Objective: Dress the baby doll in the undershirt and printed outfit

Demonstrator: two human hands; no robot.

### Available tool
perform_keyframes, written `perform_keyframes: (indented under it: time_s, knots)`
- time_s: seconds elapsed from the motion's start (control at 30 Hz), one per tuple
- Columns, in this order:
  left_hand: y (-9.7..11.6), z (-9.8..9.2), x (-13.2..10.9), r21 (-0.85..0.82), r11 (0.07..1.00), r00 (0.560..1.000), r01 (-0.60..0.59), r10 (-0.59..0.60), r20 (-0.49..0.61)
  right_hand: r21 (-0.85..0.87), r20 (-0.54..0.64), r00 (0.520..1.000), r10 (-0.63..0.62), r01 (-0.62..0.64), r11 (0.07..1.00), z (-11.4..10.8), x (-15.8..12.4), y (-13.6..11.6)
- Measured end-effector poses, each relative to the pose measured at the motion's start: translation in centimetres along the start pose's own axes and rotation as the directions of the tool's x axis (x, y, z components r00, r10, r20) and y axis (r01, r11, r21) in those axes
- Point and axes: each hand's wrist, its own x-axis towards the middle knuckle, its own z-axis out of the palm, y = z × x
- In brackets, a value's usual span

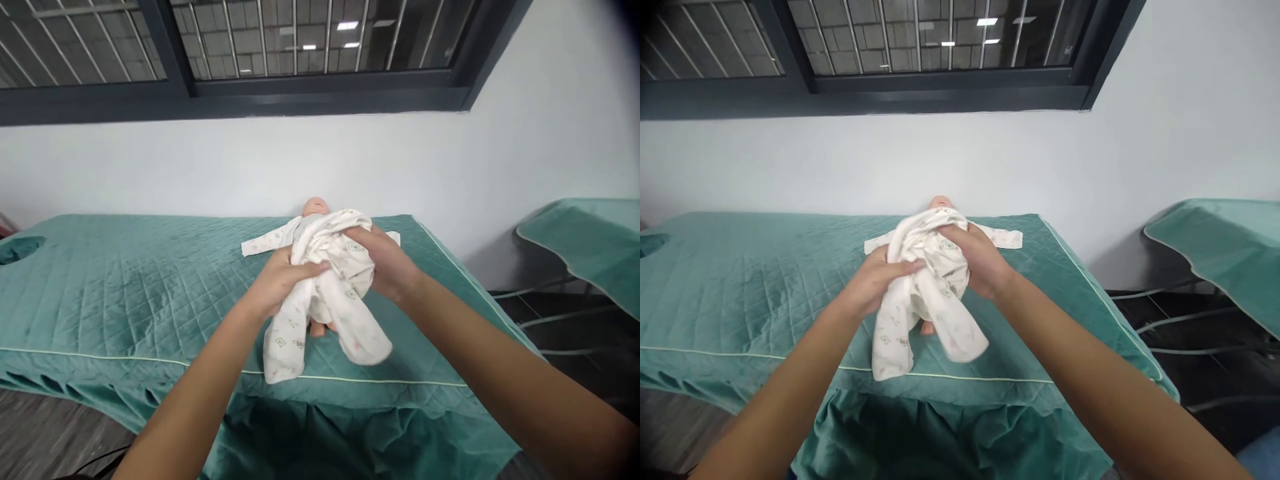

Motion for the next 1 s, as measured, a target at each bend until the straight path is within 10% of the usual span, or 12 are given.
perform_keyframes:
  time_s: [0.2, 0.47, 0.77, 1.0]
  knots:
    - [-1.1, -0.6, -0.1, -0.333, 0.943, 0.997, -0.027, 0.002, -0.076, -0.105, 0.406, 0.872, 0.273, -0.252, 0.962, 0.0, -2.0, 0.2]
    - [-3.7, -1.3, -1.2, -0.124, 0.981, 0.986, 0.152, -0.142, 0.088, 0.290, 0.008, 0.994, 0.111, -0.109, 0.951, 0.3, -0.9, 1.6]
    - [-3.0, 0.0, -0.5, -0.236, 0.970, 0.992, 0.058, -0.082, -0.093, 0.072, 0.306, 0.902, 0.305, -0.341, 0.937, 0.9, -2.3, 3.2]
    - [-4.5, -1.7, -0.3, -0.166, 0.949, 0.963, 0.268, -0.258, 0.081, 0.196, 0.109, 0.972, 0.206, -0.224, 0.955, -0.5, -1.4, 3.6]
